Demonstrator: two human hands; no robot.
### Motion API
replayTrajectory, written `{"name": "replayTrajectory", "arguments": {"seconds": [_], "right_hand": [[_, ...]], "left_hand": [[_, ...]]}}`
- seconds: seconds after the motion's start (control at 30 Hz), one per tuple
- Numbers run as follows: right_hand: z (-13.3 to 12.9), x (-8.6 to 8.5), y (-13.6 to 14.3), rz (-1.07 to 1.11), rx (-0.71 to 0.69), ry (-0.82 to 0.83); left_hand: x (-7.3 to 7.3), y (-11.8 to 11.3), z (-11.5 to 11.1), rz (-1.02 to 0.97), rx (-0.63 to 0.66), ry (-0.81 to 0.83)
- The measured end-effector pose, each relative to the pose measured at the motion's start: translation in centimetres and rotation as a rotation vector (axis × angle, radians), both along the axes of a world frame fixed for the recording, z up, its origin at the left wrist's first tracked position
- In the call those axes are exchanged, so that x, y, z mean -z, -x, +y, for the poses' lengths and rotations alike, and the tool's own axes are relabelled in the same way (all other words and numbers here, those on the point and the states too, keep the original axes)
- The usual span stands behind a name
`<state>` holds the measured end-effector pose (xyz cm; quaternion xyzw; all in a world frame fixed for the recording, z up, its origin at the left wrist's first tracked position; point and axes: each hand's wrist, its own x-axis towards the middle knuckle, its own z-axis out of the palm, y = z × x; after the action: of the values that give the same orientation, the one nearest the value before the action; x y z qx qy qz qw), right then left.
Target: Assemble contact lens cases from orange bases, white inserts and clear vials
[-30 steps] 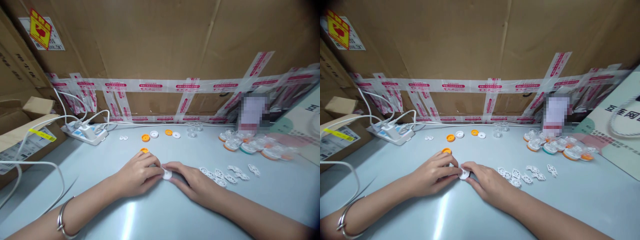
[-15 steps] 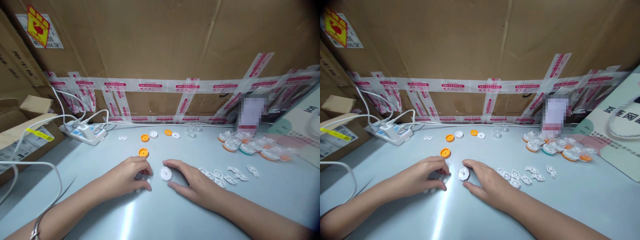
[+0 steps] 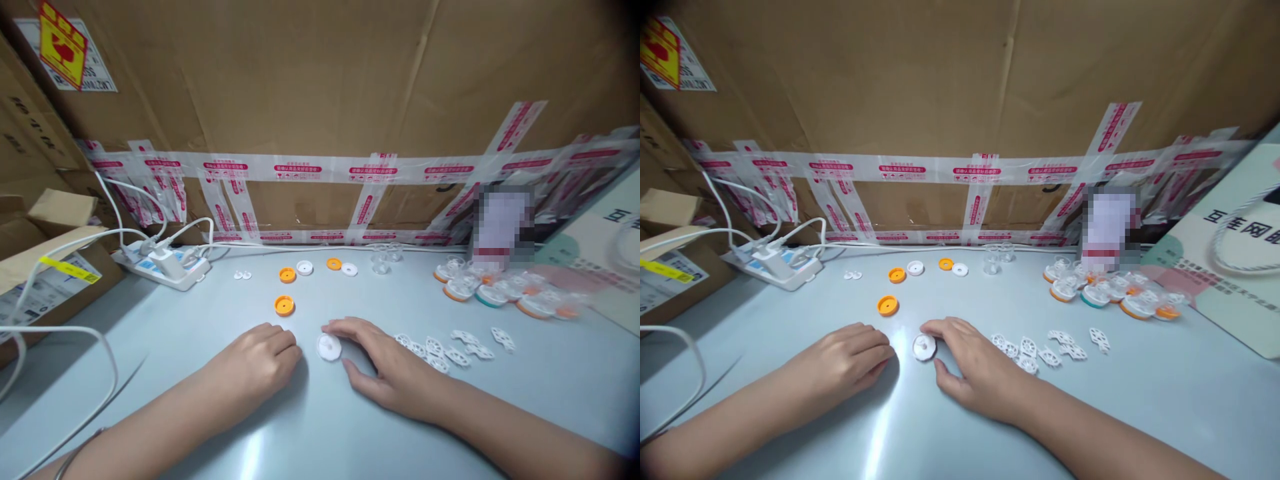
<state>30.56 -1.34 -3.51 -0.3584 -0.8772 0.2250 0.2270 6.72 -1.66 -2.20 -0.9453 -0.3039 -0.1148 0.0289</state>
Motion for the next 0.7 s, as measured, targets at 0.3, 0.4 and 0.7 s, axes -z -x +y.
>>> {"name": "replayTrajectory", "arguments": {"seconds": [0.3,0.4,0.7], "right_hand": [[0.0,0.3,-0.1,0.003,-0.006,-0.012],[0.2,0.3,-0.1,-0.004,-0.023,-0.019],[0.3,0.8,-0.1,0.008,-0.037,-0.041]], "left_hand": [[1.3,-0.9,-0.6,-0.216,0.014,-0.059],[1.2,-1.4,-0.5,-0.282,0.06,-0.074],[1.5,-2.1,0.2,-0.346,0.089,-0.078]]}}
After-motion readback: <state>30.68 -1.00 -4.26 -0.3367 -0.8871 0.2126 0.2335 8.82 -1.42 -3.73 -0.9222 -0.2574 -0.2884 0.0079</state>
